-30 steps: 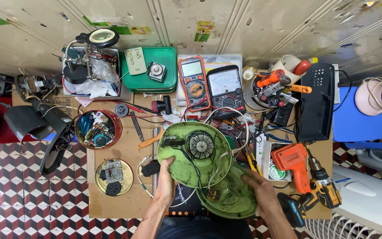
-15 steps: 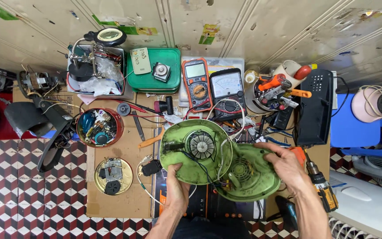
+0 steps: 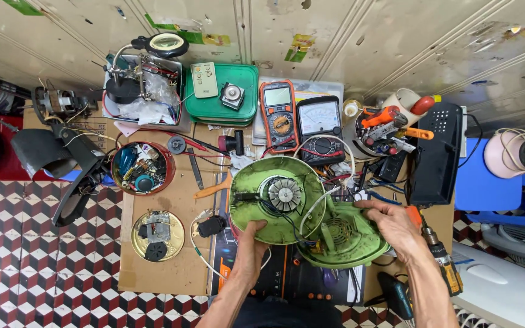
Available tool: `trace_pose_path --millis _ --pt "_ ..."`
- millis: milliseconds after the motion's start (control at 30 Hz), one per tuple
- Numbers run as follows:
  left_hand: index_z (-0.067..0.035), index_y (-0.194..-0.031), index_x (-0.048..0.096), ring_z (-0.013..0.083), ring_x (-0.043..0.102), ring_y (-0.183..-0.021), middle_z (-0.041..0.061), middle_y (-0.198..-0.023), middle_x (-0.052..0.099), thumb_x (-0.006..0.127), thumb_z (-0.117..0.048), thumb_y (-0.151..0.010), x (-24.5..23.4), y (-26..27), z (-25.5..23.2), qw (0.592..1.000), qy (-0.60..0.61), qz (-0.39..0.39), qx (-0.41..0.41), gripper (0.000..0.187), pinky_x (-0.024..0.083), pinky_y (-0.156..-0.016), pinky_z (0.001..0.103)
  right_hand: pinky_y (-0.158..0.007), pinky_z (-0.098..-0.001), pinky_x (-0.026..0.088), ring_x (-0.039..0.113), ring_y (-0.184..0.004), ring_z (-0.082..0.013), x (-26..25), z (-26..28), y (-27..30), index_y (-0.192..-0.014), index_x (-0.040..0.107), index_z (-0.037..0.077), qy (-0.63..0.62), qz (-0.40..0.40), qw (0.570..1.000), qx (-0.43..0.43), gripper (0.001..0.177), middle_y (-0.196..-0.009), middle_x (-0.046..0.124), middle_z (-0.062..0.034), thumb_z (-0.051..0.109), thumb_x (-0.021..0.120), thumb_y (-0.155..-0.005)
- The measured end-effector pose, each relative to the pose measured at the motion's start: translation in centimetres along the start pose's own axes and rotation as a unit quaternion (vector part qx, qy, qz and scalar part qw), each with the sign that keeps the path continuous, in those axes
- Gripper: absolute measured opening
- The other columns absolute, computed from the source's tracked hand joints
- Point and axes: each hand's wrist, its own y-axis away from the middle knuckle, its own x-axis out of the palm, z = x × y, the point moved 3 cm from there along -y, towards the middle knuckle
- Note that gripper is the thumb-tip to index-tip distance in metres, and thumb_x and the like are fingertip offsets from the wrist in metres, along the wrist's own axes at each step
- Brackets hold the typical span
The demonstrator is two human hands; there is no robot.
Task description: Disassembling and inspecting the motor housing of a green electric fan on a repair workbench.
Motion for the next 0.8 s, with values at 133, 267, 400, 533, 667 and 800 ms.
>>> trace_pose_path --millis 133,267,400,533,667,800 --pt "0.004 -0.12 0.061 0.0234 0.063 -0.117 0.012 -0.124 0.069 0.056 -0.024 -0.092 0.0 0.4 -1.1 1.0 -0.011 0.019 0.001 0.04 0.045 -0.108 0.045 -0.077 -0.0296 0.055 0.065 -0.081 -0.0132 0.5 0.0 -0.6 -0.122 0.076 0.008 0.034 0.007 0.999 -0.023 0.03 -0.102 0.076 -0.0092 0.01 0.058 -0.098" --pt "0.004 -0.12 0.061 0.0227 0.063 -0.116 0.011 -0.123 0.068 0.058 -0.017 -0.09 0.3 0.5 -1.2 0.998 -0.048 0.031 -0.003 0.037 0.045 -0.107 0.044 -0.081 -0.0318 0.054 0.065 -0.084 -0.0167 0.1 -3.7 -5.1 -0.122 0.077 0.006 0.011 0.049 0.998 -0.034 0.035 -0.103 0.075 -0.0096 0.003 0.056 -0.094" --pt "0.001 -0.119 0.061 0.0238 0.062 -0.113 0.01 -0.119 0.067 0.061 -0.015 -0.088 0.2 0.6 -1.1 0.998 -0.052 0.024 0.02 0.035 0.046 -0.106 0.046 -0.096 -0.0287 0.051 0.067 -0.098 -0.0162 0.9 -5.5 -6.9 -0.121 0.077 0.004 0.017 0.073 0.994 -0.073 0.035 -0.106 0.077 -0.0085 0.005 0.058 -0.091" --pt "0.0 -0.118 0.06 0.0235 0.063 -0.113 0.01 -0.118 0.067 0.06 -0.017 -0.088 -0.5 0.3 -0.6 0.999 -0.033 0.017 0.016 0.034 0.046 -0.106 0.045 -0.098 -0.0294 0.045 0.062 -0.109 -0.0118 2.2 -0.7 -1.5 -0.126 0.071 0.007 0.087 -0.049 0.987 -0.129 0.034 -0.115 0.071 0.0 0.02 0.058 -0.097" --pt "0.002 -0.121 0.06 0.0226 0.062 -0.116 0.011 -0.123 0.068 0.062 -0.019 -0.089 0.2 0.7 -0.8 0.999 -0.044 0.03 0.012 0.039 0.044 -0.108 0.043 -0.094 -0.0312 0.047 0.061 -0.11 -0.0139 5.2 2.7 2.7 -0.136 0.062 0.007 0.022 0.011 0.981 -0.19 0.047 -0.117 0.066 -0.0029 0.033 0.062 -0.097" --pt "0.004 -0.126 0.06 0.0241 0.062 -0.121 0.012 -0.128 0.067 0.063 -0.029 -0.091 -0.5 0.2 0.2 0.997 -0.052 0.044 0.028 0.049 0.042 -0.114 0.045 -0.075 -0.0447 0.052 0.067 -0.083 -0.0377 9.3 5.1 4.4 -0.153 0.051 0.008 0.179 -0.059 0.971 -0.146 0.064 -0.098 0.074 -0.0181 0.035 0.07 -0.098"
